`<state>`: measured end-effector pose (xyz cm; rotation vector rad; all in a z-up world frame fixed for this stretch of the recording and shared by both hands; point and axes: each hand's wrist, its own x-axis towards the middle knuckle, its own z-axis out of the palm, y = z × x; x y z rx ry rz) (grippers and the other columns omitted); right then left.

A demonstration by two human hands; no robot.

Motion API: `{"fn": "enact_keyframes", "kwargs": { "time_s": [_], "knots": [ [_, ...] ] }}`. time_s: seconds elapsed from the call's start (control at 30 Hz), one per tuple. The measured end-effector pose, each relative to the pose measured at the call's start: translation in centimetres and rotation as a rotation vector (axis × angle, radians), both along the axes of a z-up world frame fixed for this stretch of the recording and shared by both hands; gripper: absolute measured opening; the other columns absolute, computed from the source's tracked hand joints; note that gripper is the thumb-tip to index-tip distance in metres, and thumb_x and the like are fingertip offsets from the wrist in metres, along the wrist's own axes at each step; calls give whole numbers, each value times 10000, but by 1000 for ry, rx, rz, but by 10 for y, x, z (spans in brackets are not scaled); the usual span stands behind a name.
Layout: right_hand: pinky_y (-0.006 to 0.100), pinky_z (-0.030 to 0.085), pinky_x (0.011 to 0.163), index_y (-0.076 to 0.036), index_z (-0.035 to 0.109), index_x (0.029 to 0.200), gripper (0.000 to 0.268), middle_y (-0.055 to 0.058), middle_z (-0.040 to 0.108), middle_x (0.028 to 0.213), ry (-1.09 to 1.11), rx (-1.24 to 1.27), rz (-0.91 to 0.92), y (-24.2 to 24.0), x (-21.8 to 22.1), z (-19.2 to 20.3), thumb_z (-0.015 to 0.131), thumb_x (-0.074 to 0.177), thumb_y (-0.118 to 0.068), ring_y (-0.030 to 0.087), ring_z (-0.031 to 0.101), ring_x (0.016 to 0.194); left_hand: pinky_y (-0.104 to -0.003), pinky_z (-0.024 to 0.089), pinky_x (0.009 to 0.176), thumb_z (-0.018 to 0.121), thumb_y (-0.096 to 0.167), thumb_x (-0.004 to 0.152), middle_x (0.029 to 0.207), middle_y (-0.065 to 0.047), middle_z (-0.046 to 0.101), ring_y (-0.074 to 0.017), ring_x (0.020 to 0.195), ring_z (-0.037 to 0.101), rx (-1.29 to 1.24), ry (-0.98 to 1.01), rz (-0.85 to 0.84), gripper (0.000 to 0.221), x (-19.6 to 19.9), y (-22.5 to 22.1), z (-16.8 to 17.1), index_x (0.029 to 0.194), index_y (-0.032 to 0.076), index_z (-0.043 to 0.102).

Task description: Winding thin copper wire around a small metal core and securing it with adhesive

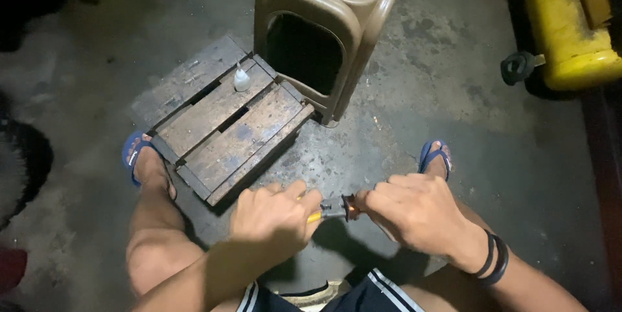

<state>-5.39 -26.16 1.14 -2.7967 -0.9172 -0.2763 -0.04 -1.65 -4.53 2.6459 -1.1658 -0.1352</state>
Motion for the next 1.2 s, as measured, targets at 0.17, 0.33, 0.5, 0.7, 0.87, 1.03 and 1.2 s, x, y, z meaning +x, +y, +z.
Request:
{"fn": "enact_keyframes", "kwargs": {
  "time_s": [0.17, 0.33, 0.5, 0.7, 0.87, 1.03, 1.2],
  "knots": [
    [282, 430, 510, -152, 708, 903, 270, -25, 621, 652, 443, 406, -37, -6, 7, -3, 527, 1027, -308, 141, 560, 529, -394, 407, 268, 552, 533, 976, 624, 46, 564, -186, 389, 579, -218, -135, -111, 416, 1, 6, 9, 733, 199, 602],
    [272, 320, 490, -98, 744, 887, 295, -44, 459, 565, 757, 742, -112, -16, -5, -36, 597, 1010, -322, 102, 390, 492, -315, 291, 288, 639, 306, 918, 534, 100, 513, -93, 363, 501, -320, -149, -173, 313, 4, 3, 10, 643, 249, 501],
    [286, 409, 599, -53, 743, 886, 274, 20, 647, 736, 926, 1077, -250, -27, -13, -51, 648, 984, -291, 122, 505, 637, -316, 334, 318, 692, 327, 1009, 560, 38, 592, -122, 391, 519, -432, 358, -301, 340, 18, -3, 25, 763, 129, 568],
    [280, 382, 593, -5, 718, 974, 299, 97, 698, 806, 1021, 1368, -289, -31, -16, -69, 656, 980, -297, 143, 532, 650, -311, 436, 327, 628, 171, 933, 614, 5, 641, -140, 427, 588, -483, 385, -257, 106, 22, -13, 22, 990, 109, 564],
    [262, 333, 561, 8, 683, 1071, 226, 40, 506, 718, 933, 1485, -386, -27, -23, -81, 682, 967, -192, 137, 448, 619, -320, 383, 330, 673, 193, 886, 546, 43, 525, -136, 393, 521, -503, 474, -184, 146, 25, -16, 17, 925, 149, 540],
    [233, 280, 535, -46, 756, 1011, 168, -40, 440, 637, 749, 1170, -604, -23, -22, -79, 671, 978, -188, 70, 354, 573, -443, 491, 847, 554, 448, 928, 881, -44, 689, -336, 1092, 567, 9, 946, 165, 369, 37, -23, 47, 1262, 304, 492],
    [244, 384, 650, -74, 803, 979, 172, -23, 621, 714, 685, 977, -675, -17, -20, -74, 708, 940, -211, 79, 476, 649, -434, 454, 726, 576, 366, 975, 794, -76, 609, -351, 849, 565, -63, 963, 104, 325, 40, -19, 47, 1267, 258, 481]
  ]
}}
